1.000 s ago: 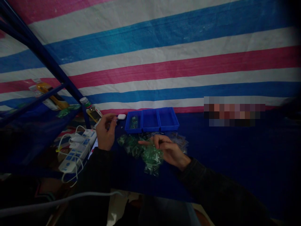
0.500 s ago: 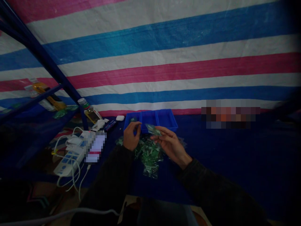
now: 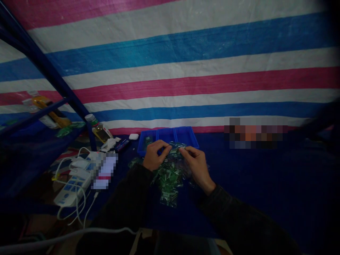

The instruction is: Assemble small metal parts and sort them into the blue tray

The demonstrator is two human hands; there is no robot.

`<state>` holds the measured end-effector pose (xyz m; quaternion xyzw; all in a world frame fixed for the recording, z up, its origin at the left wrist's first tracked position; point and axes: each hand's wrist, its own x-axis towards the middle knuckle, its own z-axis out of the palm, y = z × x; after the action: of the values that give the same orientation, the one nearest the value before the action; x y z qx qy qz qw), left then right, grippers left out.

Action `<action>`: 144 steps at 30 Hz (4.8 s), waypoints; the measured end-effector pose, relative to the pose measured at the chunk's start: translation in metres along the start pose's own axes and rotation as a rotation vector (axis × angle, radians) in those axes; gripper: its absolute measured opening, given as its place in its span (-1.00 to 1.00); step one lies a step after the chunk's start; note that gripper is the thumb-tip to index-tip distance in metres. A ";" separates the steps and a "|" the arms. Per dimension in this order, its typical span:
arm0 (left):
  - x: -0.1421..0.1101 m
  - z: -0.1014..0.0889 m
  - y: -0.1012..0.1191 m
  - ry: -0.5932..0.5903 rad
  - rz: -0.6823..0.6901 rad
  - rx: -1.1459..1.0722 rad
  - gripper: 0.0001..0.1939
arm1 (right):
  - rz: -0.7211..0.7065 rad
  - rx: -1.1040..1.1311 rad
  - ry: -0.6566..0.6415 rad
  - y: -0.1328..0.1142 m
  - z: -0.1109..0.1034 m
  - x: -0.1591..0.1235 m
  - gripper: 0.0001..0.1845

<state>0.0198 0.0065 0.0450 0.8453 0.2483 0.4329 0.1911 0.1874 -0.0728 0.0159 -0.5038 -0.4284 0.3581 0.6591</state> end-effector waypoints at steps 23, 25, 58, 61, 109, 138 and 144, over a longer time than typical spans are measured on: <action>-0.033 0.025 -0.018 0.143 -0.014 0.001 -0.77 | -0.077 -0.131 -0.059 0.013 0.001 -0.002 -0.76; -0.034 0.025 -0.016 0.157 -0.054 -0.005 -0.75 | -0.019 -0.108 -0.105 0.013 0.002 -0.001 -0.74; -0.031 0.017 -0.008 0.174 0.012 0.064 -0.73 | 0.042 0.142 -0.071 0.002 0.006 -0.007 -0.54; -0.030 0.014 -0.007 0.157 0.031 0.079 -0.75 | 0.015 0.095 -0.067 -0.001 0.004 -0.007 -0.69; -0.031 -0.108 -0.051 -0.107 -0.354 0.510 -0.76 | 0.024 0.036 -0.079 0.003 0.003 -0.006 -0.69; -0.127 -0.037 0.051 -0.496 0.175 0.374 -0.84 | 0.044 0.042 -0.158 0.007 0.007 -0.008 -0.68; -0.120 -0.038 0.058 -0.484 0.194 0.356 -0.93 | 0.044 0.035 -0.147 0.005 0.008 -0.008 -0.64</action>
<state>-0.0576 -0.1064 0.0205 0.9637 0.1855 0.1852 0.0515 0.1766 -0.0764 0.0103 -0.4740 -0.4580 0.4159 0.6266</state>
